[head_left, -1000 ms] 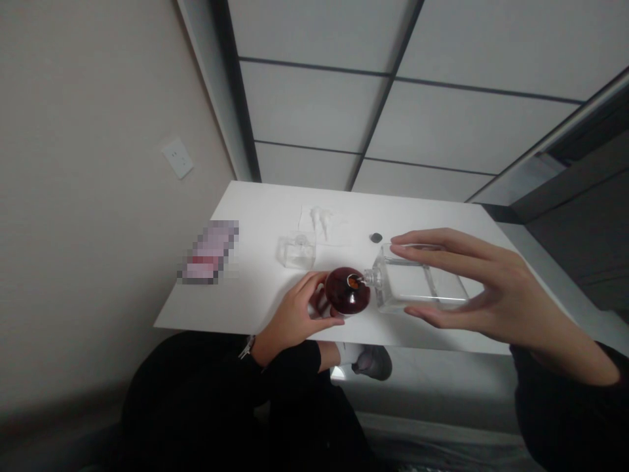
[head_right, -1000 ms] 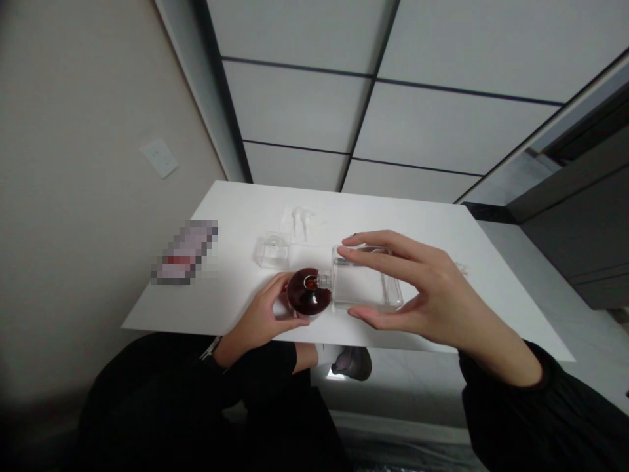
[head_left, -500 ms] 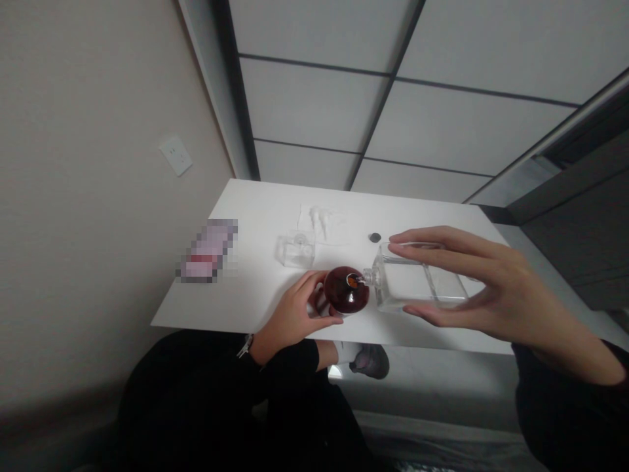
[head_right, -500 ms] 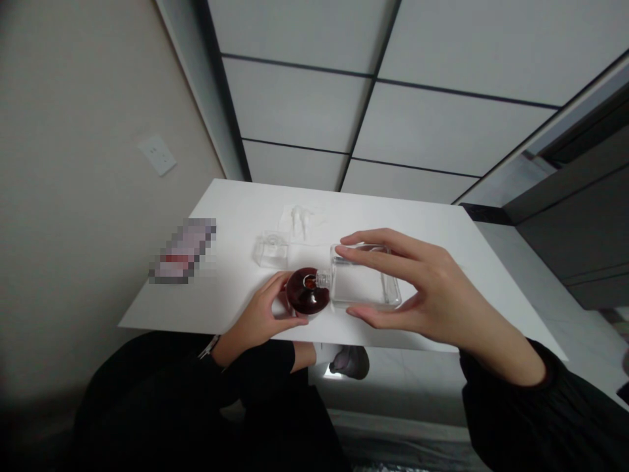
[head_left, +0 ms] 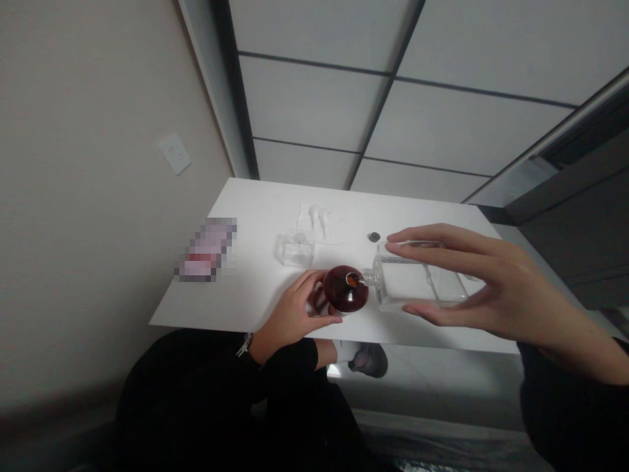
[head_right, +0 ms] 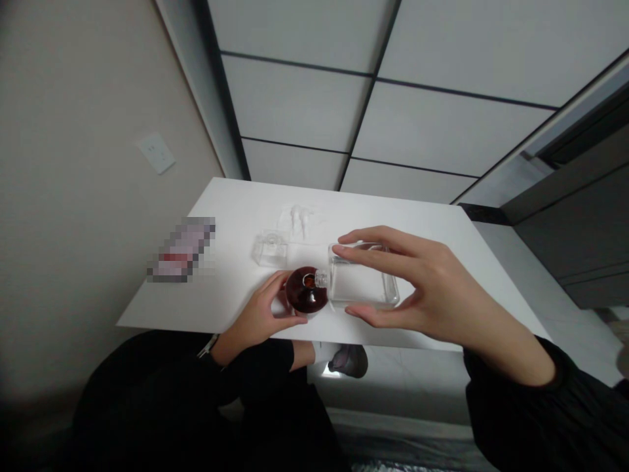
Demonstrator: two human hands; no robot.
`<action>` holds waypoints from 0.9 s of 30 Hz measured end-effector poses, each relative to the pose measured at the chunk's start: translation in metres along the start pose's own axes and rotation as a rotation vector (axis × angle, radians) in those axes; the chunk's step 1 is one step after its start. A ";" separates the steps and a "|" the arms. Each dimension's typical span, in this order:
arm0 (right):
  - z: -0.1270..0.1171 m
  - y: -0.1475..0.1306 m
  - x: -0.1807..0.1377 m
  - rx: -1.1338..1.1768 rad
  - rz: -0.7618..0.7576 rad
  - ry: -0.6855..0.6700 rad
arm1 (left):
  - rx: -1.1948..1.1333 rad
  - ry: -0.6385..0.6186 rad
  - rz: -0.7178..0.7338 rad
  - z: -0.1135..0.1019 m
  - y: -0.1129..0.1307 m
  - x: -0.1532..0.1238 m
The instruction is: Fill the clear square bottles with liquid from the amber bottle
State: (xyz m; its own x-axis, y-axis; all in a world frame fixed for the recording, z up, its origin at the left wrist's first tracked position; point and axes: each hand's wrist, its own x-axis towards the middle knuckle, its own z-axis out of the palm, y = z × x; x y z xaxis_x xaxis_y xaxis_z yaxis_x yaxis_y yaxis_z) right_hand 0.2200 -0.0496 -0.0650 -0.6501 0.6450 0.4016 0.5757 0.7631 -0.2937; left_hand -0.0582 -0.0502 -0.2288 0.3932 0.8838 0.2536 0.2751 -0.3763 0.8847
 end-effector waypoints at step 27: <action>-0.003 -0.001 0.014 0.015 0.027 -0.078 | 0.014 -0.008 -0.023 0.000 0.005 0.001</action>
State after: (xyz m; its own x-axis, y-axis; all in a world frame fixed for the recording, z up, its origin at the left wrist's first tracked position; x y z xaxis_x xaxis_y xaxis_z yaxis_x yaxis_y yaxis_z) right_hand 0.2116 -0.0412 -0.0562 -0.6713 0.6661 0.3249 0.5864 0.7455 -0.3167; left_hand -0.0570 -0.0513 -0.2242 0.3935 0.8899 0.2305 0.2960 -0.3601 0.8847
